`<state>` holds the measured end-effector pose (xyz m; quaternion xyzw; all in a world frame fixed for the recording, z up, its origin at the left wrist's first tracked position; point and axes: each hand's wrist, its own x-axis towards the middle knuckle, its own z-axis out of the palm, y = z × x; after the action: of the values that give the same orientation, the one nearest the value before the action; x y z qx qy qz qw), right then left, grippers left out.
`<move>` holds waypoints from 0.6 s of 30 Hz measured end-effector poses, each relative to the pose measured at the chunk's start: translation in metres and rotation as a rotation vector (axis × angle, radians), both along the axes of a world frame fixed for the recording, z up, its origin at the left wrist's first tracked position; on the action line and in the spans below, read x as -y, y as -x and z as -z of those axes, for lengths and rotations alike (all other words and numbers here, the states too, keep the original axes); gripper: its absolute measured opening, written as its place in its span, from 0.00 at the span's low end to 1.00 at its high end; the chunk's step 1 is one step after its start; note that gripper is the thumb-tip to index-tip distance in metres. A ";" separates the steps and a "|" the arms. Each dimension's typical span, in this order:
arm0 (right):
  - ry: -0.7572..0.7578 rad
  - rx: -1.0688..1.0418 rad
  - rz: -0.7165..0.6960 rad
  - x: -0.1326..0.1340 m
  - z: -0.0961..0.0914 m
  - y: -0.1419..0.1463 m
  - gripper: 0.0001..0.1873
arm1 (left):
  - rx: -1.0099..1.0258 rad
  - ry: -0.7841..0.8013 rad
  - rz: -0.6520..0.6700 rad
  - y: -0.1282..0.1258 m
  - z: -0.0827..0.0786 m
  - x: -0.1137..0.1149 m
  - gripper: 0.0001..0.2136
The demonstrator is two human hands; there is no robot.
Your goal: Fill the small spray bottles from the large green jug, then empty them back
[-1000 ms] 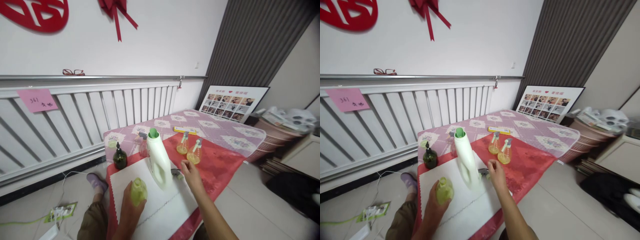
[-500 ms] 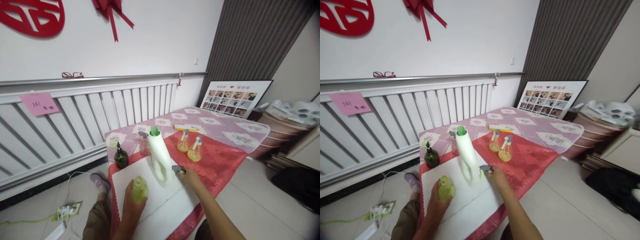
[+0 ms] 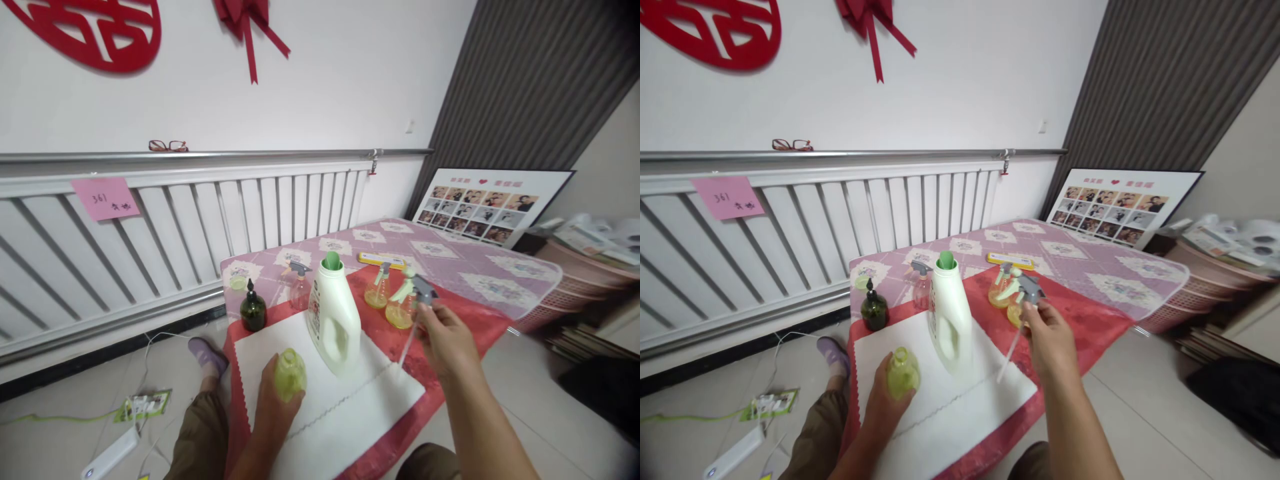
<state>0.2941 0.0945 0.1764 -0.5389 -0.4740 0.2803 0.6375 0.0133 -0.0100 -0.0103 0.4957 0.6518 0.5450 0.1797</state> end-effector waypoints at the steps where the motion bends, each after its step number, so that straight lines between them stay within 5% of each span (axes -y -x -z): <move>1: -0.018 -0.063 -0.023 0.005 -0.009 0.007 0.19 | -0.006 -0.001 0.002 0.000 0.000 0.000 0.36; 7: -0.083 -0.448 -0.279 0.040 -0.041 0.073 0.19 | -0.027 0.001 0.029 0.002 -0.005 0.002 0.37; 18: -0.106 -0.124 -0.481 0.044 -0.022 0.156 0.14 | -0.035 0.056 0.090 0.002 -0.017 0.004 0.37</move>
<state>0.1383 0.0505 0.1983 -0.3583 -0.5625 0.4314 0.6076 0.0114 -0.0141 0.0064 0.5288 0.6470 0.5091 0.2065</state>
